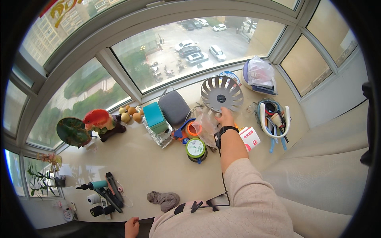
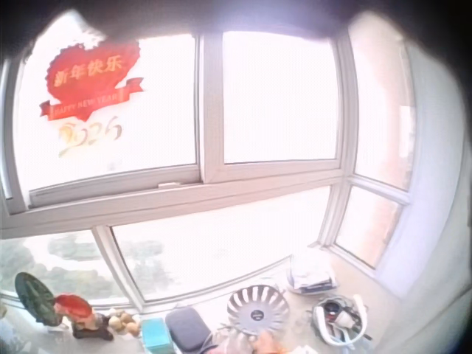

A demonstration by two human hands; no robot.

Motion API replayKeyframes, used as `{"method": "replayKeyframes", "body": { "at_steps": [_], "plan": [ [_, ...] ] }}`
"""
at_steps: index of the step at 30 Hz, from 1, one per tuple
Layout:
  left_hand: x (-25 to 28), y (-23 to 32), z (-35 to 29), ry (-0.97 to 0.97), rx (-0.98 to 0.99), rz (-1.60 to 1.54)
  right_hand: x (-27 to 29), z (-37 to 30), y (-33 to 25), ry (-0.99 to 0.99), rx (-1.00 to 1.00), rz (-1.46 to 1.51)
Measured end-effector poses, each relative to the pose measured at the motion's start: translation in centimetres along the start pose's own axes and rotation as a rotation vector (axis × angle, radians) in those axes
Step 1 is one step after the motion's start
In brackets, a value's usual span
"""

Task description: The person wipes a circular metal object and a countertop with a cloth, then moves items aside and wipes the floor. The person handles a curling iron, remote, and other small items while cleaning.

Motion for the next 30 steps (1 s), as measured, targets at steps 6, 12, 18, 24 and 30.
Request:
{"method": "replayKeyframes", "body": {
  "at_steps": [6, 12, 18, 24, 30],
  "plan": [
    [0.4, 2.0, 2.4, -0.139, -0.038, 0.009, -1.7, -6.7, -0.7, 0.064, 0.218, -0.161],
    [-0.1, 1.0, 4.4, -0.189, -0.229, 0.025, -5.3, -20.5, 4.8, -0.590, 0.380, -0.141],
    [-0.2, -3.6, 3.7, -0.294, -0.302, 0.016, 1.3, -29.3, 27.8, -0.809, 0.154, -1.047],
    [2.6, -10.6, 3.4, -0.145, -0.285, 0.087, 9.7, -30.8, 42.8, -0.481, 1.144, -1.740],
    [4.9, -18.4, 6.7, 0.216, -0.291, 0.002, 12.5, -33.0, 48.0, -0.370, 1.318, -1.889]
  ]
}}
Point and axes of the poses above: each hand's wrist, its own z-axis towards the middle knuckle, its own x-axis out of the back of the hand, y = z × x, the point moved 6 cm from there along z, towards the middle knuckle, and after that the axes turned 15 degrees about -x, right-handed, at the moved point
